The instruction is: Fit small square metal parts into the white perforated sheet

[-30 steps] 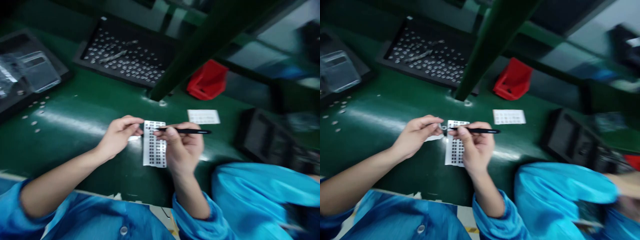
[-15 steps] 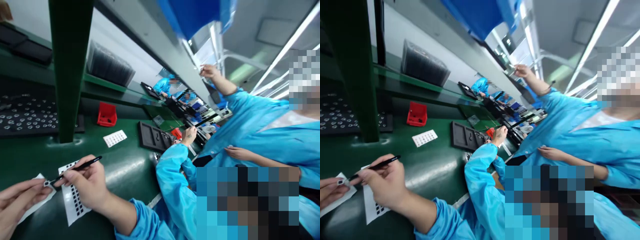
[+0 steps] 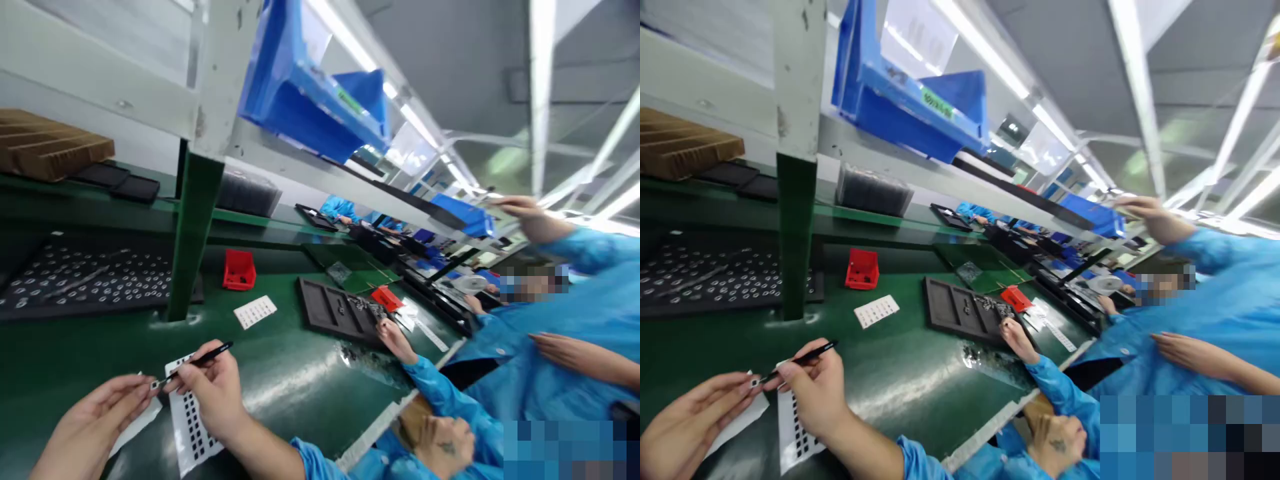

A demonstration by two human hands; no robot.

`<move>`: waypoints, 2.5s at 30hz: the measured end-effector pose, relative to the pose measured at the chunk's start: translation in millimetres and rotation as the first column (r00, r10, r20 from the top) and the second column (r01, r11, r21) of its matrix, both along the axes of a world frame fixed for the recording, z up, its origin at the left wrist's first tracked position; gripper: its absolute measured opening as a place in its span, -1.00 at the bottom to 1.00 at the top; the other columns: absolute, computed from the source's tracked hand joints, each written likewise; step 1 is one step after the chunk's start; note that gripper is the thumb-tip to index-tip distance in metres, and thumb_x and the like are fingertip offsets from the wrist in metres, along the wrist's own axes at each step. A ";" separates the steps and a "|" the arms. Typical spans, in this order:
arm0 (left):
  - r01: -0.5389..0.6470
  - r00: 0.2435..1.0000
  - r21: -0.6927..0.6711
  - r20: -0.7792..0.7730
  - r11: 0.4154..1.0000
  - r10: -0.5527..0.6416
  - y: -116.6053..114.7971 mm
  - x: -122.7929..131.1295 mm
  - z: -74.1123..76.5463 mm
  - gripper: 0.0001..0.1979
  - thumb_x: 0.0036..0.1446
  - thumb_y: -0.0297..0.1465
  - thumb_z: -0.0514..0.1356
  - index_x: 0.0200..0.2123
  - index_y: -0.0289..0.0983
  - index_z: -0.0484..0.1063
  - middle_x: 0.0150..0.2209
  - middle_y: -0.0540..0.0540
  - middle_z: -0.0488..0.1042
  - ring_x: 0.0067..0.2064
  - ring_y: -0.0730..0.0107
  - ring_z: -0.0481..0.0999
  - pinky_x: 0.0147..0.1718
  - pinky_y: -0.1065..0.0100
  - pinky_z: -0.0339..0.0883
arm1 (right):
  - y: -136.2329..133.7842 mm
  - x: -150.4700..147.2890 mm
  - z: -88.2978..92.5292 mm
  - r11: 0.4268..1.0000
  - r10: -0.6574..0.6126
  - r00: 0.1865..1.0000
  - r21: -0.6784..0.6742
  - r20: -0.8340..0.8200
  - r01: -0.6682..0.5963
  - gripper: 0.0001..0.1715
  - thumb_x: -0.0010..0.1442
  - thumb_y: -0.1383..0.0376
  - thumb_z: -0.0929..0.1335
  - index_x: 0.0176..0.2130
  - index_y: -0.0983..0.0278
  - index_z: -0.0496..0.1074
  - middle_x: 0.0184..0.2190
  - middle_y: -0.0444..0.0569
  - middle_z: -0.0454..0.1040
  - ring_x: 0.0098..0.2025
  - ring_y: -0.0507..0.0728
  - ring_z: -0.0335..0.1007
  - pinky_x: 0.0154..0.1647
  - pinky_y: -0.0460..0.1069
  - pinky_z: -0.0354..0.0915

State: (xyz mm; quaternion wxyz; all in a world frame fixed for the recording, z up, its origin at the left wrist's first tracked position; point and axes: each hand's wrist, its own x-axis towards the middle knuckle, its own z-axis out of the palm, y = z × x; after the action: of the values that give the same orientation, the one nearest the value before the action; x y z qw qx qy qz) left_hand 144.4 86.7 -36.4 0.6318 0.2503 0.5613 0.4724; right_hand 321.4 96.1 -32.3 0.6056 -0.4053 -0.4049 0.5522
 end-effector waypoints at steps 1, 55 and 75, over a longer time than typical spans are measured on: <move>0.008 1.000 -0.039 0.028 0.999 -0.007 -1.4 0.8 5.1 -0.66 -0.17 -0.41 0.65 -0.26 -0.17 0.74 -0.15 -0.11 0.80 -0.02 0.00 0.81 -0.07 0.25 0.77 | -2.1 1.1 3.5 1.000 0.002 1.000 0.003 0.017 -0.002 -0.25 0.05 -0.21 0.68 -0.22 0.11 0.29 -0.47 -0.17 0.62 -0.52 0.18 0.69 -0.48 -0.04 0.51; 0.072 0.976 0.060 0.200 0.996 -0.082 -14.0 22.9 33.5 -0.86 0.34 -0.63 0.30 -0.16 -0.34 0.65 -0.19 -0.13 0.78 -0.11 0.23 0.83 0.06 0.21 0.72 | -24.5 22.7 1.2 0.996 -0.046 0.963 0.080 0.264 0.026 -0.69 0.36 0.20 0.61 -0.06 0.12 0.47 -0.23 -0.18 0.74 -0.13 0.18 0.81 -0.14 0.05 0.72; 0.078 0.982 0.075 0.165 0.994 -0.089 -16.2 22.6 33.5 -0.87 0.31 -0.60 0.32 -0.15 -0.32 0.66 -0.17 -0.12 0.77 -0.10 0.23 0.83 0.08 0.20 0.70 | -25.6 19.8 6.7 0.999 -0.032 0.961 0.047 0.274 0.019 -0.70 0.36 0.18 0.59 -0.08 0.08 0.44 -0.23 -0.19 0.72 -0.07 0.22 0.81 -0.08 0.14 0.74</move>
State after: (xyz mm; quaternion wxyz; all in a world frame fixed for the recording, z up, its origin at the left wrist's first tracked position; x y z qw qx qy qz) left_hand 167.0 70.4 -3.0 0.6873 0.2543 0.4784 0.4838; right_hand 341.1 70.5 -25.6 0.5596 -0.4696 -0.4917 0.4739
